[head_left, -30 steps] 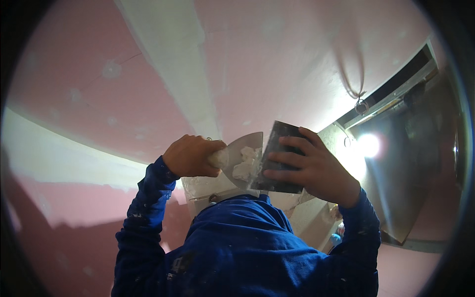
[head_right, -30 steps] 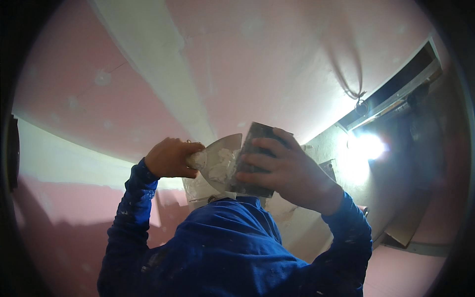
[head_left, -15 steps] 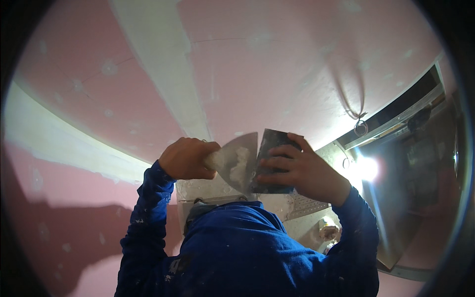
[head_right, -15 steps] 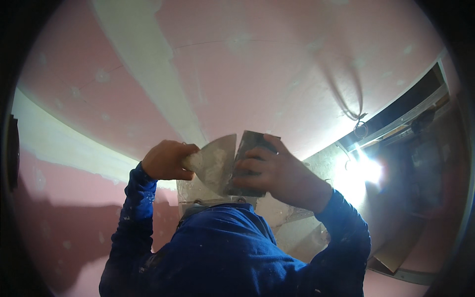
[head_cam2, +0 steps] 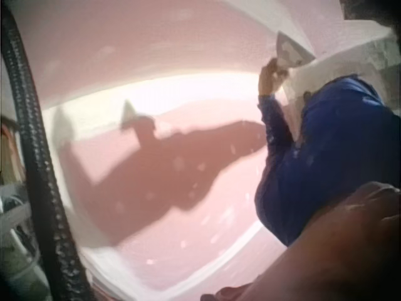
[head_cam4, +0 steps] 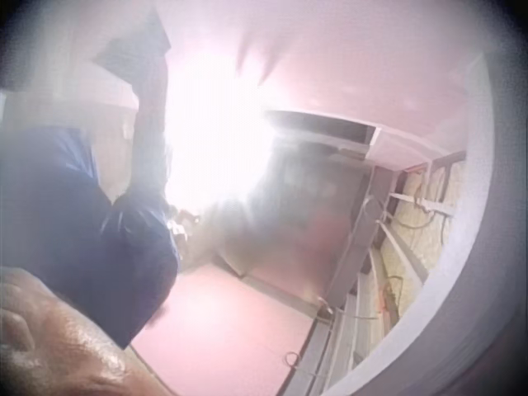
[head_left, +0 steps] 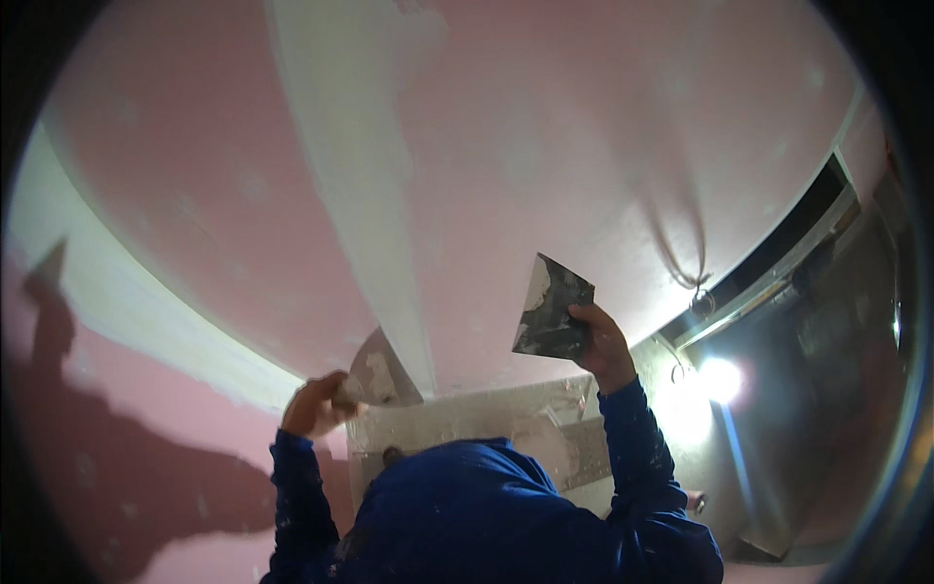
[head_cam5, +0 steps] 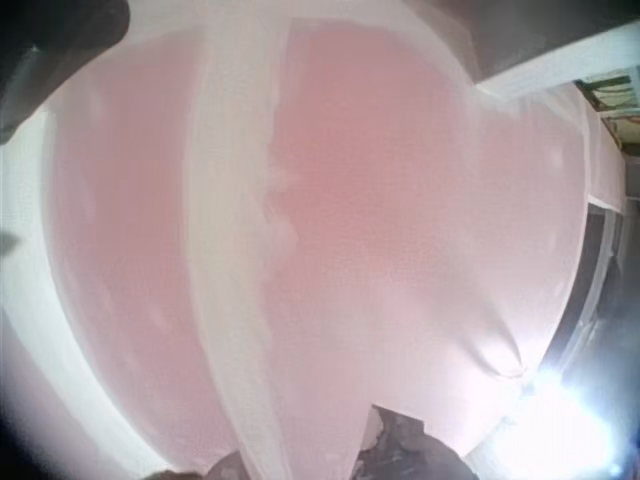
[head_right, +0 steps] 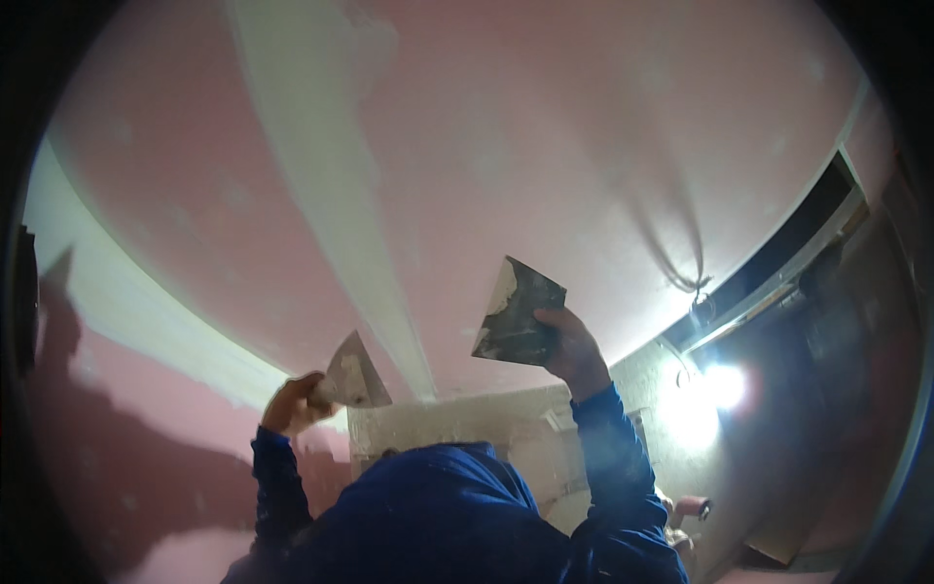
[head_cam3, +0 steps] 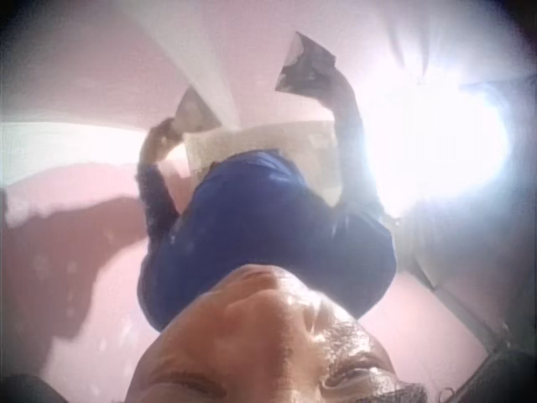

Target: The person applies white joint compound to the seams of pink drywall on a ceiling using a putty knife and a taping knife. They repeatedly scoop compound and spread it along the joints, smoothing the surface.

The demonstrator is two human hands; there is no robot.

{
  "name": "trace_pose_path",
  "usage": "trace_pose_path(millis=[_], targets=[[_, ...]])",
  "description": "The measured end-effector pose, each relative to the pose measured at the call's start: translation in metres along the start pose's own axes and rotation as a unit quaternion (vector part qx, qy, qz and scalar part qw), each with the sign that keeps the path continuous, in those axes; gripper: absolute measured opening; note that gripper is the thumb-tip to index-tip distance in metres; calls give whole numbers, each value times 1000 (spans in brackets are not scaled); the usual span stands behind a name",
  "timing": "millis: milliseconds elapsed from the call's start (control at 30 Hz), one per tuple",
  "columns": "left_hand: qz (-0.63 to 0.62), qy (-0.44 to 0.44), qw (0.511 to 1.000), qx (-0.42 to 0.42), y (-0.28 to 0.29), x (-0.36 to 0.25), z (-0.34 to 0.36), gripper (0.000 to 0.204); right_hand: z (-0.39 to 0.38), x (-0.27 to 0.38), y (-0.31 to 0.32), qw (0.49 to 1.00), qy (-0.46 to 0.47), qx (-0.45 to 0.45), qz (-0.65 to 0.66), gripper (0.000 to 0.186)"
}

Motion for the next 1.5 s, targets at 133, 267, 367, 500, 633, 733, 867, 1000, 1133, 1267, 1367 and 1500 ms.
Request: trace_pose_path(millis=[133, 267, 367, 500, 633, 733, 867, 1000, 1133, 1267, 1367, 1500], targets=[[-15, 26, 999, -29, -15, 43, -12, 59, 25, 26, -48, 992, 41, 55, -108, 47], [-42, 15, 998, -41, -35, 63, 5, 60, 60, 108, -118, 957, 162, 1, -242, 54], [-40, 96, 992, -69, -67, 64, 14, 48, 57, 189, -198, 857, 301, 15, -418, 51], [-50, 72, 990, -111, -91, 48, 14, 40, 33, 254, -361, 434, 551, 145, -698, 31], [-144, 97, 979, -109, -106, 69, 8, 41, 60, 271, -501, 35, 755, 154, -637, 30], [-61, 86, 976, -188, -106, 87, 3, 36, 106, 303, -587, -58, 738, 73, -668, 34], [-75, 81, 981, -162, -116, 119, 5, 32, 152, 336, -663, -71, 682, -60, -725, 39], [-65, 101, 971, -205, -105, 151, -13, 27, 178, 341, -700, -66, 659, -87, -744, 47], [-38, 91, 973, -210, -93, 168, -26, 28, 202, 356, -727, -130, 647, -87, -746, 48], [-31, 93, 974, -202, -84, 172, -27, 30, 224, 402, -731, -100, 634, -107, -759, 49], [-26, 96, 975, -199, -77, 171, -30, 32, 236, 422, -725, -111, 632, -134, -755, 53], [-19, 103, 976, -192, -74, 175, -35, 34, 243, 422, -719, -126, 622, -147, -759, 61]])
Point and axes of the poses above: each hand's wrist, its own z-axis towards the middle knuckle, its own y-axis out of the back of the hand, x = y × z, the point moved 7 cm from there along z, towards the middle knuckle, and after that the axes turned 6 degrees about y, right-handed, at the moved point
